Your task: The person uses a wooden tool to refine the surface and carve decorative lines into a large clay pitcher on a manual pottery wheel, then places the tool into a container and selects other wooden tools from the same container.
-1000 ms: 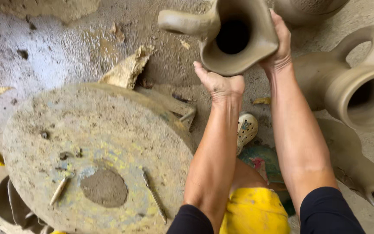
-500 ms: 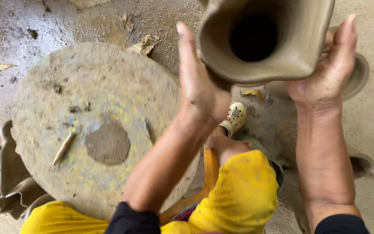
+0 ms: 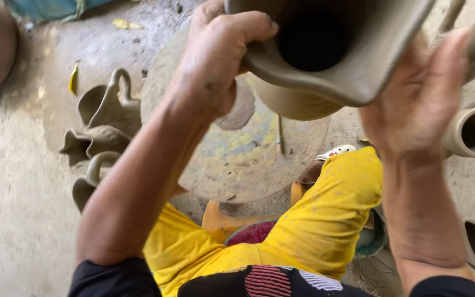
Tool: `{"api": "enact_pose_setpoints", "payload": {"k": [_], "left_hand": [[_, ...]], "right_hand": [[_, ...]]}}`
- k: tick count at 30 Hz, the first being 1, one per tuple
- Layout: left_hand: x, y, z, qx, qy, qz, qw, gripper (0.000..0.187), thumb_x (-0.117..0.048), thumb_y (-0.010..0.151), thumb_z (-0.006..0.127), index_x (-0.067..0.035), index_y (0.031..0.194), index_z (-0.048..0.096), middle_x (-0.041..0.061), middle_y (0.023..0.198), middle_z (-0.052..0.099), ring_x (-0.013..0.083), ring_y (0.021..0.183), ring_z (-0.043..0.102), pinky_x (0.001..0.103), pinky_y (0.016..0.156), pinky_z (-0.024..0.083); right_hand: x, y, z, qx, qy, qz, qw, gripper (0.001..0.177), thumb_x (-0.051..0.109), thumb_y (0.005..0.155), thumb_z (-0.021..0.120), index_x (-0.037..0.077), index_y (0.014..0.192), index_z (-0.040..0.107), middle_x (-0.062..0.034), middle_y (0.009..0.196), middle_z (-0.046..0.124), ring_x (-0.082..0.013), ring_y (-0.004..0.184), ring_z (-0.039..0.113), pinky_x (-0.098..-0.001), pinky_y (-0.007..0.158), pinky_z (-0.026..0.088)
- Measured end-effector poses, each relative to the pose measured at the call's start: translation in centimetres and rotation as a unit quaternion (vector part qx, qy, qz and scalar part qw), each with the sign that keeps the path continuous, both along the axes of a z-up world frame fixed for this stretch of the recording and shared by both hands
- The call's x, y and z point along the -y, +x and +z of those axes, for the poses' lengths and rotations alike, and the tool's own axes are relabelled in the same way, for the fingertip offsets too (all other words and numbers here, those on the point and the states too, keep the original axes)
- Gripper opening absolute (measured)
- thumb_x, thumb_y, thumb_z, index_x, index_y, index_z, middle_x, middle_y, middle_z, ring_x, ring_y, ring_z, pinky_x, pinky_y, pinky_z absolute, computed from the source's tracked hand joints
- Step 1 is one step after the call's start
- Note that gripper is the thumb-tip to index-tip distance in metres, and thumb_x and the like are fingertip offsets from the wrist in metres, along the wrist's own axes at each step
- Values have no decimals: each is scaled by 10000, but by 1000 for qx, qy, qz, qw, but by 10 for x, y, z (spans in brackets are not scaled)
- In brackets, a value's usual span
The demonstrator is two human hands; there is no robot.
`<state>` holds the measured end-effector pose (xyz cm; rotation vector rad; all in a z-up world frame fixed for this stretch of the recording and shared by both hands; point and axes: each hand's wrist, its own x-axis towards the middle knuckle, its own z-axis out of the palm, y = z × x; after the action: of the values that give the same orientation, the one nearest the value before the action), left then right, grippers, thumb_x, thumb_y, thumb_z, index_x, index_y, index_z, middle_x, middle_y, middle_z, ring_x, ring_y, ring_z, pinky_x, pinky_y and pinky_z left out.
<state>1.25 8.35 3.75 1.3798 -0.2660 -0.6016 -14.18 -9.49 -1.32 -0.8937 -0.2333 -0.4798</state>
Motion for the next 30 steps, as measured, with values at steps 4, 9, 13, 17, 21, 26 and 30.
{"api": "enact_pose_setpoints", "payload": {"k": [4, 9, 13, 17, 21, 26, 30], "left_hand": [[-65, 14, 2, -38, 75, 59, 995, 197, 103, 739, 658, 38, 914, 593, 129, 759, 644, 205, 535, 646, 317, 506, 580], [-123, 22, -30, -77, 118, 128, 982, 311, 139, 692, 639, 58, 979, 550, 147, 794, 619, 218, 564, 665, 337, 504, 619], [-151, 35, -60, -86, 117, 137, 980, 436, 146, 675, 640, 67, 1101, 589, 130, 847, 635, 183, 618, 670, 304, 538, 602], [-164, 41, -71, -89, 98, 117, 984, 456, 144, 677, 624, 86, 1128, 590, 146, 849, 645, 199, 640, 672, 319, 562, 604], [-165, 42, -72, -70, 140, 81, 984, 379, 117, 722, 663, 86, 1087, 569, 135, 824, 631, 203, 613, 624, 312, 541, 565], [-164, 46, -69, -23, 136, 15, 990, 355, -58, 869, 687, 30, 1205, 615, 96, 925, 641, 170, 675, 623, 280, 565, 535], [-196, 16, -81, 17, 81, 52, 995, 619, -456, 980, 563, -91, 1473, 485, 102, 1398, 595, 203, 1173, 625, 383, 918, 556]], "right_hand": [[-62, 16, -20, -60, 259, 108, 958, 769, 539, 1101, 203, -6, 1643, 234, -242, 1632, 353, -347, 1505, 341, -504, 1283, 290], [-117, 22, -52, -62, 12, 103, 993, 902, 613, 1088, 349, -53, 1669, 169, -253, 1707, 304, -324, 1619, 301, -492, 1368, 260], [-142, 22, -64, -102, 4, 114, 988, 994, 676, 1054, 378, -56, 1657, 78, -229, 1751, 172, -299, 1651, 159, -409, 1364, 139], [-149, 16, -66, -103, -40, 110, 988, 1023, 692, 1044, 392, -55, 1657, 54, -225, 1757, 146, -302, 1658, 133, -402, 1365, 134], [-139, 14, -70, -119, -47, 106, 986, 1002, 684, 1051, 384, -57, 1654, 80, -229, 1746, 180, -311, 1646, 170, -413, 1368, 147], [-100, 16, -92, -101, 17, 158, 982, 938, 677, 1063, 358, -48, 1650, 253, -219, 1728, 308, -307, 1647, 249, -407, 1380, 166], [-89, 6, -138, -314, -303, -161, 885, 653, 422, 1048, 555, 55, 1562, 386, -178, 1640, 433, -309, 1556, 392, -440, 1308, 279]]}}
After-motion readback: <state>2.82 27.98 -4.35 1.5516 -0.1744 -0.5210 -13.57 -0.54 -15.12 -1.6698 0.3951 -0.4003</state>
